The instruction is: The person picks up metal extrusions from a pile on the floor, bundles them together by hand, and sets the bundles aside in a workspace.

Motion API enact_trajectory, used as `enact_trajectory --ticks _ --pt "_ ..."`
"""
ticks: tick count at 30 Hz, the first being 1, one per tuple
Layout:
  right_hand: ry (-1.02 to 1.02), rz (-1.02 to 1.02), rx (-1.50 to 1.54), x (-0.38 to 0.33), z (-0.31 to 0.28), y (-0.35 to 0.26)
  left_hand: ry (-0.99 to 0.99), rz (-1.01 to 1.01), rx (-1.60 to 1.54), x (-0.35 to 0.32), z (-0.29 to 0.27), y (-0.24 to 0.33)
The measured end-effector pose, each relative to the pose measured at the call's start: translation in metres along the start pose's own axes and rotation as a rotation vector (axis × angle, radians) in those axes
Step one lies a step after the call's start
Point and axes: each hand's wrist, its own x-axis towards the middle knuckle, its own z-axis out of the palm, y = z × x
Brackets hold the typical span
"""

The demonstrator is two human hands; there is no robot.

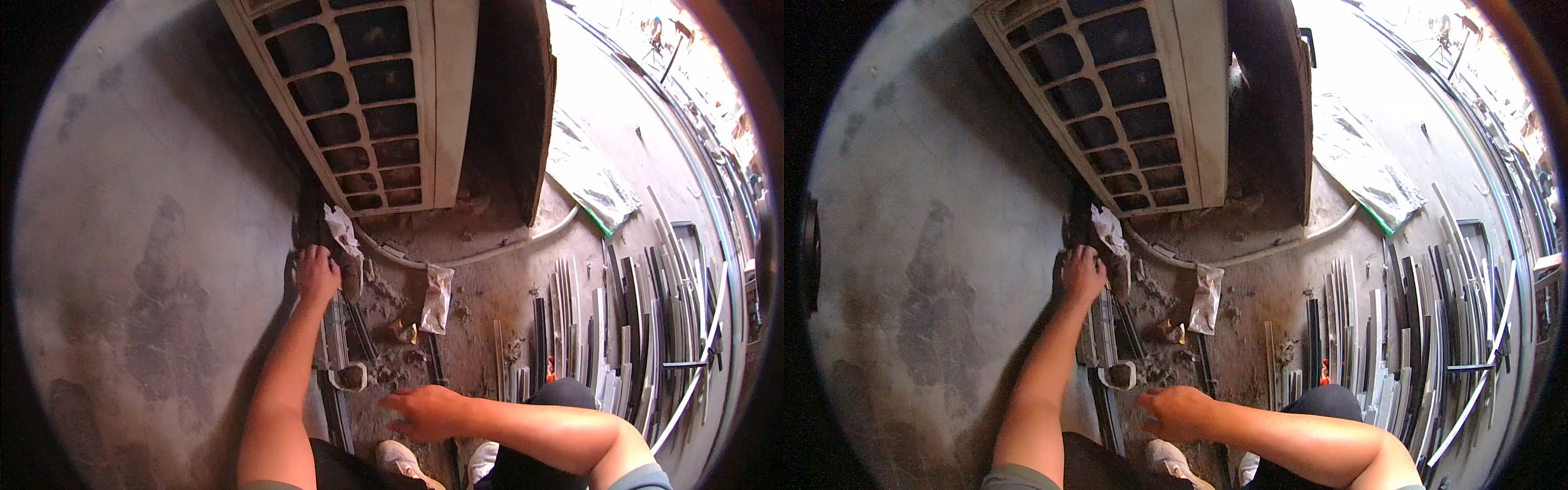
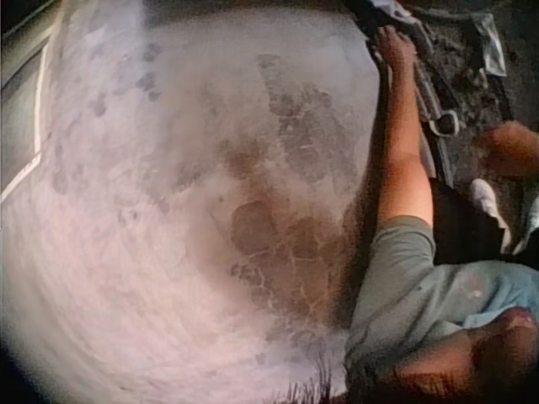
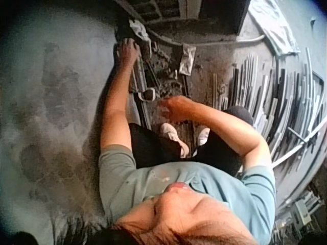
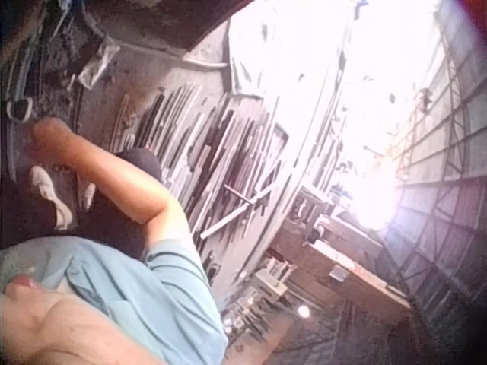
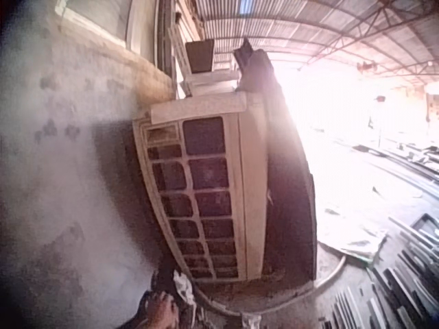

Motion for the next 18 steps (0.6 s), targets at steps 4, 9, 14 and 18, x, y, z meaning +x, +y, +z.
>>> enact_trajectory --ticks 4,9,14,18 --pt "-0.076 0.044 -0.012 0.002 -0.008 -0.001 -0.473 0.030 0.205 0.007 -0.034 0.008" --pt "-0.096 0.050 -0.022 0.003 -0.013 -0.005 -0.451 -0.059 0.406 0.021 -0.026 0.015" --pt "-0.056 0.024 -0.003 -0.001 -0.009 0.000 -0.525 -0.121 0.347 0.028 -0.023 0.009" --pt "-0.007 0.017 -0.008 -0.007 -0.014 0.000 -0.637 -0.122 0.262 0.004 -0.035 0.004"
